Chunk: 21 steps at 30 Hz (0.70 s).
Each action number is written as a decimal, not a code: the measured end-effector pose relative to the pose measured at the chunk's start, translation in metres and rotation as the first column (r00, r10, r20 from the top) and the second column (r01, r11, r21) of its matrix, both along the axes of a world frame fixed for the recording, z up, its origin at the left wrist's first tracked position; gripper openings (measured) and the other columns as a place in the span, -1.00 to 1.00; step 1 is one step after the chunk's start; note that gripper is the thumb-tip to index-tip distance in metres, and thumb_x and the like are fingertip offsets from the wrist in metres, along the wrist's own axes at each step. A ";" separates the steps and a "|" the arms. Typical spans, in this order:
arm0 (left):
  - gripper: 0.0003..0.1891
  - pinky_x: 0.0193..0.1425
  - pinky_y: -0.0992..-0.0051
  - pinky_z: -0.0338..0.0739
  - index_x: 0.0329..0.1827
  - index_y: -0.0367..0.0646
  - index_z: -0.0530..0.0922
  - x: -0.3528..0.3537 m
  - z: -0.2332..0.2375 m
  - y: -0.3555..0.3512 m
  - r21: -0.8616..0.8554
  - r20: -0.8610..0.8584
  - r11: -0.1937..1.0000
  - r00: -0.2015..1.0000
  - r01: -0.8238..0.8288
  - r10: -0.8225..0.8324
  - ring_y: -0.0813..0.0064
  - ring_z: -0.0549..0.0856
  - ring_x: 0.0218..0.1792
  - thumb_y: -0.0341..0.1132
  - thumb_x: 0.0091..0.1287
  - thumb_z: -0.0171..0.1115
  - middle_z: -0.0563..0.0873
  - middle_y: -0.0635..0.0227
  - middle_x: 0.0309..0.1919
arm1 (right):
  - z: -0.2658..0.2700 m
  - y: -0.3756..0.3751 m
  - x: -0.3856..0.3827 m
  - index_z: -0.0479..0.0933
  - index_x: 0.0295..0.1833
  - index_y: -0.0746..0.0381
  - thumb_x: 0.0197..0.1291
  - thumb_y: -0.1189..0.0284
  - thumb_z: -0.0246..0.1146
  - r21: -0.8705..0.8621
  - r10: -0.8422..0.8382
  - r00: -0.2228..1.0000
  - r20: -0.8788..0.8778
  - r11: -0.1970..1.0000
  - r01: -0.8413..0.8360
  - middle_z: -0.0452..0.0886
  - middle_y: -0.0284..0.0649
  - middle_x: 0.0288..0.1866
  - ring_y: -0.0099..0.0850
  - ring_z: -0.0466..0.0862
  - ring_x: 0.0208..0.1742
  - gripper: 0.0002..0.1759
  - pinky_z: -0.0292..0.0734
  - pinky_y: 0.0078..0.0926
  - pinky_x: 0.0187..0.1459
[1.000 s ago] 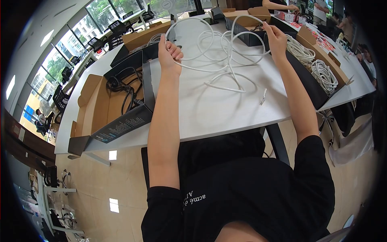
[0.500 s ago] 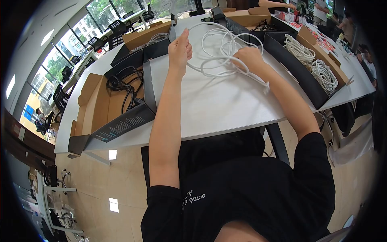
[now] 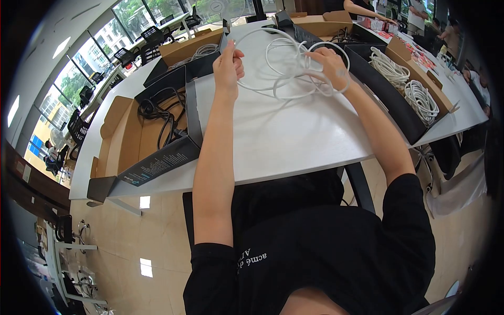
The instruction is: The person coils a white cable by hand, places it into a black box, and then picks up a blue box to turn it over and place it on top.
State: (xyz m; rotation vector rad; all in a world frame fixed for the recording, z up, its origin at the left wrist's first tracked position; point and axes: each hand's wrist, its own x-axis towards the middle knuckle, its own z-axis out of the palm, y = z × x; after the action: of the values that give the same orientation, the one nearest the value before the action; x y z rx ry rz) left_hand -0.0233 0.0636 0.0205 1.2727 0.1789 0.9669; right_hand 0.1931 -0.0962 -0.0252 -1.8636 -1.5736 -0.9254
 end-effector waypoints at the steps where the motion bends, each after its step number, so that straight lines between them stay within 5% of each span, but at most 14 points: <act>1: -0.60 -0.74 0.71 -0.07 -0.58 -0.13 0.37 0.002 0.000 -0.001 -0.021 0.015 1.000 1.000 0.018 -0.017 0.81 0.10 -0.80 0.00 0.24 0.10 0.17 0.65 -0.80 | 0.006 0.000 -0.014 0.50 0.01 0.16 -0.06 0.18 0.31 0.048 0.076 0.997 0.016 0.996 -0.077 0.52 -0.15 -0.19 -0.23 0.49 -0.09 -0.51 0.40 -0.34 -0.13; 2: -0.61 -0.74 0.72 -0.06 -0.55 -0.12 0.37 0.004 -0.001 -0.002 -0.043 0.027 0.998 0.999 0.036 -0.035 0.81 0.10 -0.80 0.01 0.24 0.10 0.16 0.65 -0.80 | 0.012 -0.002 -0.026 0.50 0.02 0.17 -0.01 0.21 0.30 0.066 0.155 0.988 0.023 0.986 -0.156 0.50 -0.16 -0.16 -0.30 0.49 -0.09 -0.54 0.37 -0.41 -0.10; 5: -0.62 -0.74 0.73 -0.04 -0.51 -0.12 0.36 0.006 -0.004 -0.007 -0.084 0.052 0.992 0.995 0.093 -0.088 0.80 0.09 -0.80 0.01 0.24 0.10 0.13 0.66 -0.79 | 0.020 0.001 -0.060 0.52 -0.02 0.19 0.00 0.19 0.29 0.148 0.402 0.846 -0.350 0.916 -0.374 0.49 -0.18 -0.18 -0.34 0.50 -0.20 -0.56 0.40 -0.45 -0.20; 6: -0.62 -0.74 0.73 -0.04 -0.50 -0.12 0.36 0.005 -0.003 -0.009 -0.090 0.059 0.990 0.993 0.112 -0.107 0.81 0.09 -0.79 0.01 0.24 0.10 0.12 0.66 -0.79 | 0.020 0.003 -0.065 0.47 0.04 0.19 0.08 0.34 0.22 0.189 0.482 0.789 -0.381 0.876 -0.444 0.49 -0.21 -0.17 -0.42 0.49 -0.20 -0.62 0.40 -0.54 -0.21; 9: -0.58 -0.73 0.68 -0.05 -0.58 -0.17 0.42 0.003 0.000 -0.009 0.006 -0.104 0.982 0.977 0.190 -0.188 0.80 0.12 -0.80 0.03 0.23 0.12 0.22 0.63 -0.81 | 0.026 0.005 -0.065 0.40 0.11 0.19 0.14 0.46 0.11 0.544 0.741 0.420 -0.523 0.670 -0.505 0.49 -0.26 -0.15 -0.49 0.48 -0.16 -0.62 0.38 -0.57 -0.16; 10: -0.55 -0.70 0.65 0.00 -0.57 -0.18 0.44 0.003 -0.001 -0.009 0.189 -0.199 0.974 0.976 0.126 -0.088 0.77 0.16 -0.78 0.05 0.23 0.10 0.25 0.59 -0.81 | 0.033 0.001 -0.059 0.34 0.16 0.19 0.14 0.54 0.04 0.570 0.743 0.491 -0.455 0.667 -0.480 0.48 -0.29 -0.12 -0.55 0.46 -0.12 -0.58 0.36 -0.62 -0.11; 13: -0.48 -0.61 0.56 0.13 -0.56 -0.24 0.48 0.005 -0.002 -0.017 0.618 -0.309 0.786 0.924 0.015 0.225 0.65 0.27 -0.73 0.10 0.25 0.02 0.32 0.46 -0.81 | 0.046 -0.015 -0.054 0.37 0.13 0.21 0.14 0.50 0.08 0.687 0.785 0.419 -0.457 0.611 -0.395 0.47 -0.28 -0.10 -0.56 0.45 -0.12 -0.61 0.33 -0.66 -0.09; 15: -0.43 -0.53 0.49 0.23 -0.55 -0.29 0.50 0.003 0.000 -0.032 0.749 -0.279 0.662 0.890 -0.033 0.360 0.54 0.35 -0.68 0.11 0.29 -0.08 0.38 0.35 -0.79 | 0.047 -0.019 -0.060 0.39 0.13 0.15 0.10 0.40 0.19 0.519 0.677 0.622 -0.393 0.722 -0.459 0.48 -0.27 -0.09 -0.53 0.48 -0.13 -0.57 0.36 -0.63 -0.14; 17: -0.41 -0.47 0.46 0.28 -0.55 -0.33 0.48 0.003 -0.001 -0.037 0.740 -0.233 0.671 0.914 -0.055 0.332 0.45 0.40 -0.63 0.08 0.33 -0.18 0.41 0.28 -0.76 | 0.046 -0.021 -0.083 0.40 0.13 0.11 0.06 0.34 0.26 0.286 0.539 0.816 -0.209 0.832 -0.476 0.48 -0.25 -0.09 -0.49 0.50 -0.14 -0.53 0.41 -0.57 -0.16; 20: -0.41 -0.44 0.54 0.26 -0.53 -0.35 0.45 0.003 -0.002 -0.036 0.709 -0.212 0.705 0.952 -0.006 0.221 0.53 0.36 -0.57 0.05 0.37 -0.25 0.43 0.32 -0.67 | 0.035 -0.003 -0.104 0.43 0.11 0.08 -0.02 0.30 0.32 0.201 0.443 0.886 0.138 0.863 -0.463 0.50 -0.28 -0.13 -0.44 0.55 -0.28 -0.49 0.47 -0.54 -0.29; 21: -0.41 -0.44 0.59 0.23 -0.52 -0.34 0.44 0.003 -0.003 -0.035 0.695 -0.212 0.719 0.962 0.026 0.170 0.59 0.33 -0.55 0.05 0.37 -0.26 0.43 0.36 -0.63 | 0.035 -0.003 -0.103 0.45 0.08 0.09 -0.04 0.31 0.32 0.224 0.418 0.899 0.131 0.871 -0.437 0.51 -0.30 -0.17 -0.44 0.55 -0.32 -0.51 0.47 -0.55 -0.34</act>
State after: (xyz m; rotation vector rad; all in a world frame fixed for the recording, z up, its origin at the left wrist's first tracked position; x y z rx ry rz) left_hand -0.0203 0.0286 0.0173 2.1168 0.0652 0.9617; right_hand 0.0897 -0.0991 0.0097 -1.2457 -1.7317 -0.9447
